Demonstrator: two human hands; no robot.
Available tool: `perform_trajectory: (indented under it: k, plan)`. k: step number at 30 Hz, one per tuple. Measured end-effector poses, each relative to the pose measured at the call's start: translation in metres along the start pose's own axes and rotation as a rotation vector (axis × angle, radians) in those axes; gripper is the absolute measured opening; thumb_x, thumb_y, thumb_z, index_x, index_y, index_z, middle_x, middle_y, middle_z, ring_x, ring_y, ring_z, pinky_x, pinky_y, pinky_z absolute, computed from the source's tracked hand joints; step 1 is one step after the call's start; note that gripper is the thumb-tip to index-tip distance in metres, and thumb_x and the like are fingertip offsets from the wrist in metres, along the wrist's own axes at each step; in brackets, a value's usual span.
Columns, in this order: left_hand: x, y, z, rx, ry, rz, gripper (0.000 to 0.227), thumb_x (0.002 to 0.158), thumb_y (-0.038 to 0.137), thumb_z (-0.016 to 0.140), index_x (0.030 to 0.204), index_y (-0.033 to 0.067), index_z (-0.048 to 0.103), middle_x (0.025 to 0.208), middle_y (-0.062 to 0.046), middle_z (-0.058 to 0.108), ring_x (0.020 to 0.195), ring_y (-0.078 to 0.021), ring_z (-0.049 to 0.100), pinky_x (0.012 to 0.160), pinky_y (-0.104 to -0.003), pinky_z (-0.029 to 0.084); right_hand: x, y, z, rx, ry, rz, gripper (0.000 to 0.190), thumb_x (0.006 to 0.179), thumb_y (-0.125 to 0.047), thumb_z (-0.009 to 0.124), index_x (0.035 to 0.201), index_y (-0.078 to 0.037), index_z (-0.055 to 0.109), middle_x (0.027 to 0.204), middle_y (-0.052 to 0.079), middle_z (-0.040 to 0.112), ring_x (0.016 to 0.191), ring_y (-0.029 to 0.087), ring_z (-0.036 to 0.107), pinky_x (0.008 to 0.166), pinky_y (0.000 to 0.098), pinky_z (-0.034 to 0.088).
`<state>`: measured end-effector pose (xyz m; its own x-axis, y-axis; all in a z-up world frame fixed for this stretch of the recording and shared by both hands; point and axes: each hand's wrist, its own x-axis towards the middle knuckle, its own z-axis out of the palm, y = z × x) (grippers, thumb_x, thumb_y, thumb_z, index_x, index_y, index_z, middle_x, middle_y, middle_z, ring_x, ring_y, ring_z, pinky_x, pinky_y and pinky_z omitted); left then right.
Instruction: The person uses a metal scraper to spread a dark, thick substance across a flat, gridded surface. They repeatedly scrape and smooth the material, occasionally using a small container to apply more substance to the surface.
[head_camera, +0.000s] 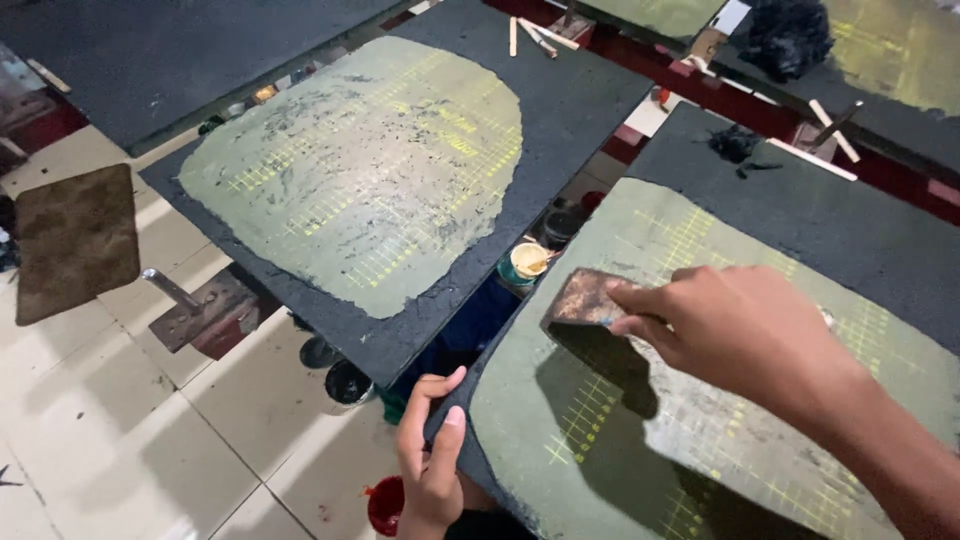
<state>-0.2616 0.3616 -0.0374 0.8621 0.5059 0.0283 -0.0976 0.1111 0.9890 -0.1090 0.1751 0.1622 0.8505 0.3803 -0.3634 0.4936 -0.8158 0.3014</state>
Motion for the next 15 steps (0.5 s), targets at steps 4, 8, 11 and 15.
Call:
perform_trajectory:
  k: [4, 8, 11, 15]
  plan:
    - [0.003, 0.006, -0.005, 0.045, -0.052, -0.002, 0.046, 0.094, 0.041, 0.051, 0.118, 0.0061, 0.068, 0.104, -0.008, 0.061, 0.084, -0.0193, 0.059, 0.078, -0.033, 0.052, 0.020, -0.002, -0.001, 0.017, 0.000, -0.083, 0.040, 0.102, -0.054, 0.051, 0.140, -0.047, 0.058, 0.082, -0.004, 0.083, 0.061, 0.021, 0.074, 0.050, 0.0350, 0.043]
    - [0.003, 0.007, -0.007, 0.104, -0.086, 0.125, 0.043, 0.096, 0.036, 0.050, 0.116, 0.0023, 0.067, 0.095, -0.004, 0.054, 0.074, -0.0144, 0.047, 0.072, -0.031, 0.041, 0.023, -0.012, -0.001, 0.063, 0.021, -0.103, 0.024, 0.107, -0.047, 0.047, 0.117, -0.033, 0.065, 0.078, -0.001, 0.077, 0.058, 0.024, 0.066, 0.049, 0.0366, 0.043]
    - [0.000, 0.006, -0.008, 0.117, -0.104, 0.068, 0.044, 0.097, 0.038, 0.049, 0.120, 0.0051, 0.069, 0.080, -0.002, 0.047, 0.061, -0.0125, 0.038, 0.061, -0.031, 0.036, 0.016, -0.008, 0.005, 0.107, 0.027, -0.083, 0.028, 0.105, -0.050, 0.049, 0.122, -0.032, 0.062, 0.079, 0.001, 0.077, 0.062, 0.025, 0.067, 0.051, 0.0376, 0.045]
    - [-0.004, 0.042, -0.006, 0.195, -0.075, -0.319, 0.054, 0.090, 0.043, 0.051, 0.134, 0.0187, 0.071, 0.112, -0.003, 0.070, 0.084, -0.0172, 0.063, 0.077, -0.031, 0.052, -0.003, -0.007, -0.002, 0.073, -0.003, -0.053, 0.030, 0.106, -0.049, 0.046, 0.124, -0.036, 0.066, 0.085, 0.000, 0.080, 0.073, 0.031, 0.074, 0.057, 0.0418, 0.053]
